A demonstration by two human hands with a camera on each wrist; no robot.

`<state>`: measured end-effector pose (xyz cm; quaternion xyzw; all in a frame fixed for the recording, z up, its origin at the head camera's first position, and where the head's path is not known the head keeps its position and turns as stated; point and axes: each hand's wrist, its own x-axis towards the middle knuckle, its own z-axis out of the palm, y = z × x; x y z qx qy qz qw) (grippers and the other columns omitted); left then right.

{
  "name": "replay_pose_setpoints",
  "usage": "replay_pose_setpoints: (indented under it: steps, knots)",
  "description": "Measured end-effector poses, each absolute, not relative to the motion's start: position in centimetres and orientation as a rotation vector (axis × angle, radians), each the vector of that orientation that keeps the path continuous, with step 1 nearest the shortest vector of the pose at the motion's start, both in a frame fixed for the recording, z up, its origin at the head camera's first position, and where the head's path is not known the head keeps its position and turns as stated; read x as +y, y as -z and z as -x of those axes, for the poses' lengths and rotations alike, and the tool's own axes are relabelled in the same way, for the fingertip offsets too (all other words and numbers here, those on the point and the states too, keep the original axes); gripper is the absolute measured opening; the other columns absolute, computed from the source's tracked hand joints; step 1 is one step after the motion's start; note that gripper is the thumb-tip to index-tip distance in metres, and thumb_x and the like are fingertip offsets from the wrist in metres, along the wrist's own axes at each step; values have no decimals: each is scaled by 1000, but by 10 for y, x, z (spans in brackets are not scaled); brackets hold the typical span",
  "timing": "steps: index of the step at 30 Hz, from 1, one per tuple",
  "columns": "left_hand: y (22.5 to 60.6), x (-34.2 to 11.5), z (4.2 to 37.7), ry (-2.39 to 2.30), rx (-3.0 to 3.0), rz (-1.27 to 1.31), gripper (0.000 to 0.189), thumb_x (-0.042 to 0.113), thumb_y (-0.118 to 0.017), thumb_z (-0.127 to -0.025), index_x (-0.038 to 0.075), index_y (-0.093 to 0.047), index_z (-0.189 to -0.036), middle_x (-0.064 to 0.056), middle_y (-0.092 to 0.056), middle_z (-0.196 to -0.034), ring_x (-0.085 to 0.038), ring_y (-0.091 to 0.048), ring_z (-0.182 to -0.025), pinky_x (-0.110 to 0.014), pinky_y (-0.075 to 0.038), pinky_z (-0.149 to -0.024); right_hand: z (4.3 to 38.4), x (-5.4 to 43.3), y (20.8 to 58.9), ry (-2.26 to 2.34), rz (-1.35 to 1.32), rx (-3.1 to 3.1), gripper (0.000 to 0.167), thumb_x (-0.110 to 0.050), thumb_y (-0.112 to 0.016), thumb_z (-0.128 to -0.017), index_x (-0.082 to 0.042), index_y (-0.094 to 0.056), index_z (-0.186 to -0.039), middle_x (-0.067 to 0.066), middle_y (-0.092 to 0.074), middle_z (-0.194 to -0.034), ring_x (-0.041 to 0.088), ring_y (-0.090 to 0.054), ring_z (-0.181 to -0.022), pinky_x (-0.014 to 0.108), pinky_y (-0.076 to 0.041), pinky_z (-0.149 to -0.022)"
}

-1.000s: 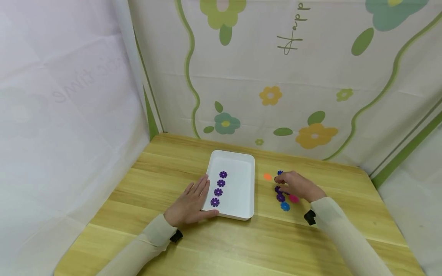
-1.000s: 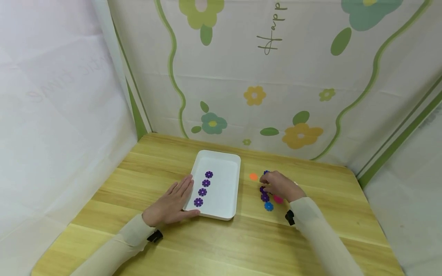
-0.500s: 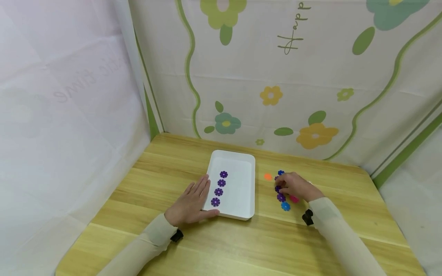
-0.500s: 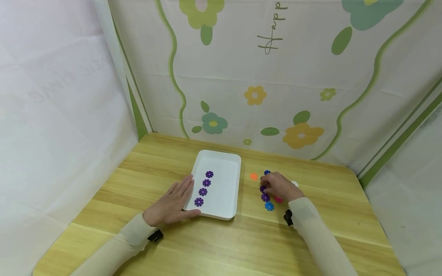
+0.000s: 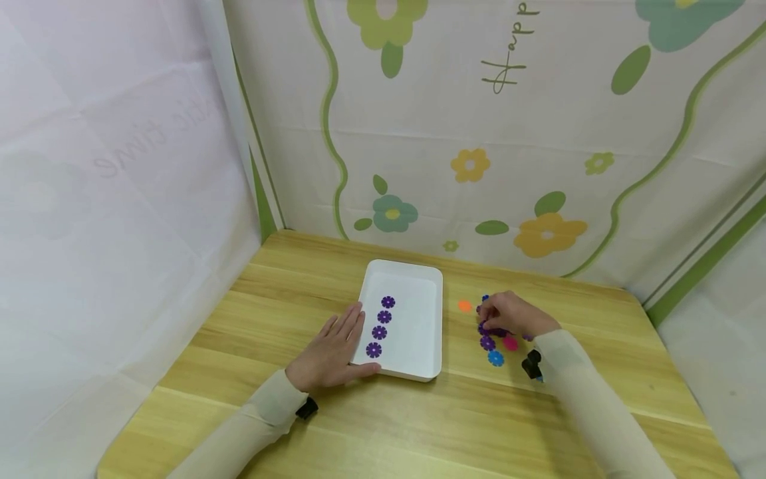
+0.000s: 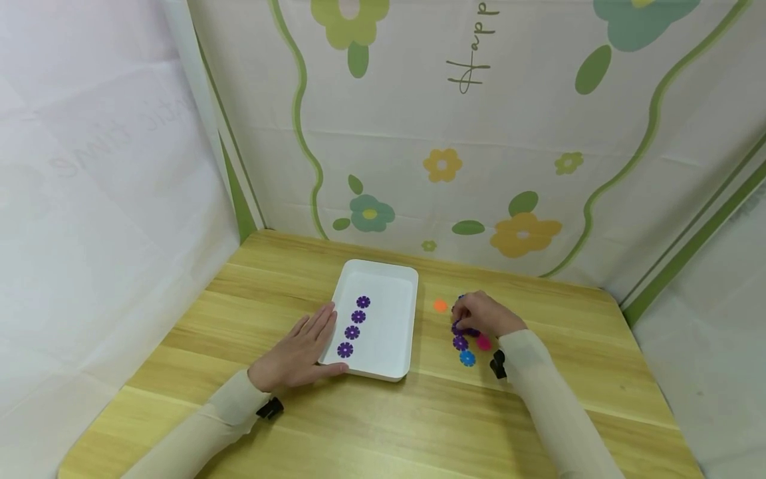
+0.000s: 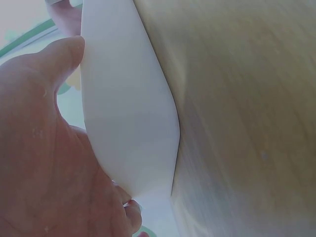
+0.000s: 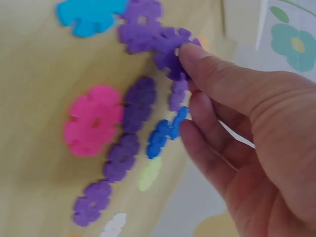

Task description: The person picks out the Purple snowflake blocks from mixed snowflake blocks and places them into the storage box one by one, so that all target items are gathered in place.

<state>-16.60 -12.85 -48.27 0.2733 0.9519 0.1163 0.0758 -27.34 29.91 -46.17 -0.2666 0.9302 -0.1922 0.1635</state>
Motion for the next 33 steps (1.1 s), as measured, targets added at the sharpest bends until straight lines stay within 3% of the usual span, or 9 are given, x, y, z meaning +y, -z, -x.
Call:
replay_pose_setpoints:
  steps: [5,11,17,24,33]
  knots:
    - [482,-129,166,-351,2862,-824,110,77,-47,-99,-4,-16,-167,-20,-5,-178,-37,-8,-166,-60,-18,-133,277,297,445,528,750,2639,13,-7,-69,-102,-9,-73,-90,1,-72,-90,9,-58,-73,26,-53,-69]
    - [481,-129,166,-357,2863,-826,110,76,-48,-99,-4,-17,-167,-20,-6,-178,-37,-8,-166,-60,-18,-133,283,290,425,482,791,2662,12,-7,-67,-103,-7,-74,-94,7,-74,-93,15,-61,-74,26,-52,-67]
    - [480,-128,166,-356,2855,-812,110,76,-48,-99,-4,-16,-167,-20,-5,-178,-37,-7,-167,-60,-17,-133,292,276,408,476,839,2696,12,-7,-68,-103,-6,-76,-94,11,-76,-91,11,-57,-68,25,-51,-65]
    - [480,-129,165,-362,2856,-816,110,76,-48,-99,-4,-16,-167,-20,-5,-178,-37,-8,-166,-60,-18,-132,306,253,395,424,863,2749,13,-10,-69,-103,-11,-77,-92,1,-74,-86,12,-57,-70,27,-51,-67]
    - [480,-128,164,-365,2853,-819,110,76,-48,-99,-5,-17,-167,-20,-7,-178,-38,-8,-166,-61,-18,-132,321,211,396,438,905,2738,11,-12,-69,-103,-9,-76,-95,3,-73,-88,14,-56,-74,30,-53,-73]
